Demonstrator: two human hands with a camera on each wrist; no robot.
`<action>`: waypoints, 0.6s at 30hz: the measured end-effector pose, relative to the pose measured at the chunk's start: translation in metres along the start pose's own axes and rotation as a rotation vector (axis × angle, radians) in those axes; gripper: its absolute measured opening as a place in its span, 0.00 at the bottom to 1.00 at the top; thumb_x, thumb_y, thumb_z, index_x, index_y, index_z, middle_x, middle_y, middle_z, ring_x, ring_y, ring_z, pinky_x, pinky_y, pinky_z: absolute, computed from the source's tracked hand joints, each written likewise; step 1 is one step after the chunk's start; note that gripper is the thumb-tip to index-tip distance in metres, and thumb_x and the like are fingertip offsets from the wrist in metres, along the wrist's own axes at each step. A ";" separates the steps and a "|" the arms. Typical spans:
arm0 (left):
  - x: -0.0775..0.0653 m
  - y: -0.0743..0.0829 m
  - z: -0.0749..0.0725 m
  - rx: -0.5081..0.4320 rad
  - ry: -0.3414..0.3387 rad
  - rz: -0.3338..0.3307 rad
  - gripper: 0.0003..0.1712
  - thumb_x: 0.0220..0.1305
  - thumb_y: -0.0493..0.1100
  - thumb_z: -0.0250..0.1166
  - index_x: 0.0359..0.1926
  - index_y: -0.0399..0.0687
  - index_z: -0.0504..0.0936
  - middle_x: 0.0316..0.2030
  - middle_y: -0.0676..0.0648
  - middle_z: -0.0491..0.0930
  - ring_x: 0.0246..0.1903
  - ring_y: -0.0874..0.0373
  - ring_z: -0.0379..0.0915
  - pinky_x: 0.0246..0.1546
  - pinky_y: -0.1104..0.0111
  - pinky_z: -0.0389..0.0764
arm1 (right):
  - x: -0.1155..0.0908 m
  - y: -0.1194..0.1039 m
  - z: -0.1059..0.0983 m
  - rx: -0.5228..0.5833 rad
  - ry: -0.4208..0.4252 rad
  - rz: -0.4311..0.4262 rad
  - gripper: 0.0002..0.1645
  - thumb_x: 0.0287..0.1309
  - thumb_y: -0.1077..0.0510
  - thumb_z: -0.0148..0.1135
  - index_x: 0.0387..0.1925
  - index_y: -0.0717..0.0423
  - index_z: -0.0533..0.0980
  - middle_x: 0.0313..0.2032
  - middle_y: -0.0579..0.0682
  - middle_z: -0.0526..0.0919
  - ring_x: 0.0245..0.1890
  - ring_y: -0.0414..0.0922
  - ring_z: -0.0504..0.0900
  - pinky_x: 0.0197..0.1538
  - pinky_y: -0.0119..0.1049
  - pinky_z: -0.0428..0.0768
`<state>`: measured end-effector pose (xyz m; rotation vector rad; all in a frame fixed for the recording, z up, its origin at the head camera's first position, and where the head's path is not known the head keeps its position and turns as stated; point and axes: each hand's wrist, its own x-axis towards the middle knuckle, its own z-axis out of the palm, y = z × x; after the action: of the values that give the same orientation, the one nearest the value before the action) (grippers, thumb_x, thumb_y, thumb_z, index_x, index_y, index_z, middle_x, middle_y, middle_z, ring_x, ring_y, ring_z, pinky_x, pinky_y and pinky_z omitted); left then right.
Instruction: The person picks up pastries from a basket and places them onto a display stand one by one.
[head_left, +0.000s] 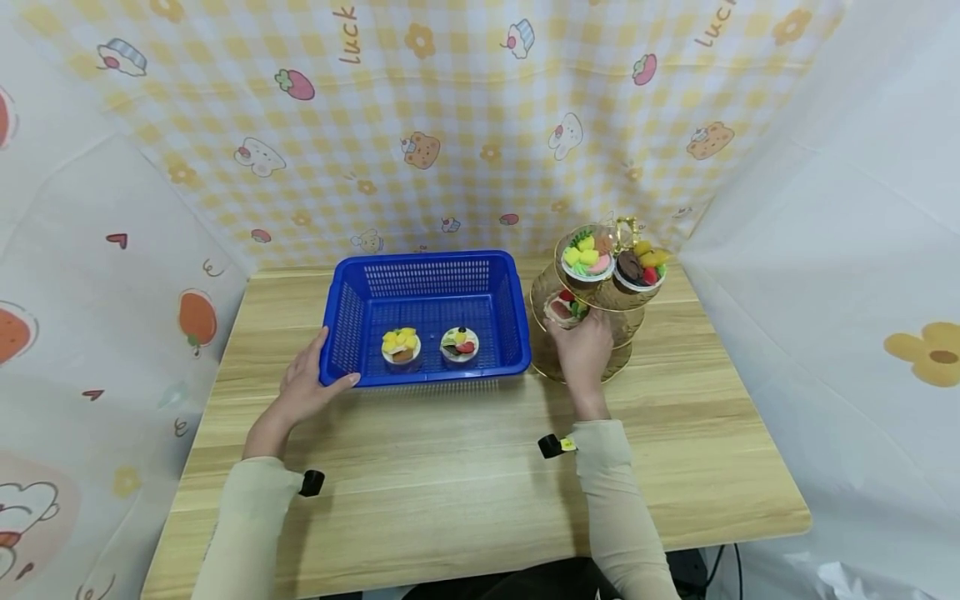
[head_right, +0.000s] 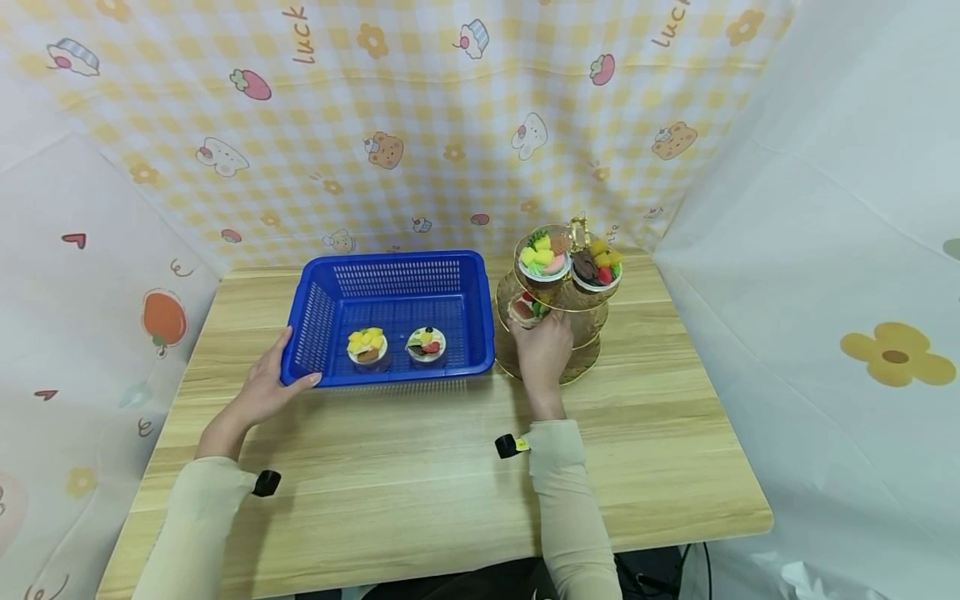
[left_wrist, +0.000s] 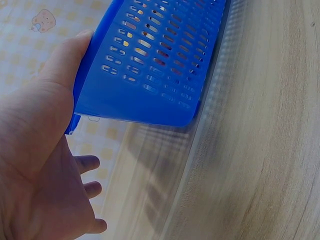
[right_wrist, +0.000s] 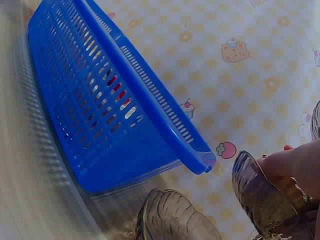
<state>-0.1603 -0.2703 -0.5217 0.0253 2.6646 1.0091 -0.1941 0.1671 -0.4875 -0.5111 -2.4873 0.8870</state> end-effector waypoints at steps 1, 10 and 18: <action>0.000 0.000 0.000 0.000 0.001 0.000 0.65 0.61 0.69 0.62 0.78 0.61 0.23 0.78 0.33 0.32 0.75 0.25 0.26 0.68 0.28 0.31 | 0.000 0.000 -0.001 -0.002 -0.003 -0.002 0.49 0.37 0.44 0.82 0.58 0.65 0.72 0.52 0.66 0.81 0.54 0.64 0.79 0.57 0.61 0.77; -0.001 0.002 -0.001 0.004 0.006 -0.002 0.64 0.62 0.68 0.62 0.78 0.61 0.24 0.78 0.32 0.33 0.75 0.26 0.27 0.68 0.29 0.32 | -0.003 -0.001 -0.015 -0.012 -0.040 -0.043 0.49 0.37 0.42 0.82 0.58 0.63 0.73 0.52 0.66 0.81 0.54 0.64 0.79 0.56 0.60 0.76; -0.002 0.004 -0.001 0.001 0.009 0.006 0.64 0.62 0.67 0.62 0.78 0.61 0.24 0.78 0.32 0.33 0.75 0.25 0.28 0.69 0.30 0.32 | -0.026 0.002 -0.044 0.069 -0.033 -0.124 0.44 0.44 0.46 0.80 0.59 0.65 0.73 0.55 0.64 0.77 0.57 0.61 0.76 0.60 0.58 0.74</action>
<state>-0.1589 -0.2687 -0.5177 0.0292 2.6746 1.0128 -0.1490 0.1776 -0.4662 -0.3184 -2.4776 0.9356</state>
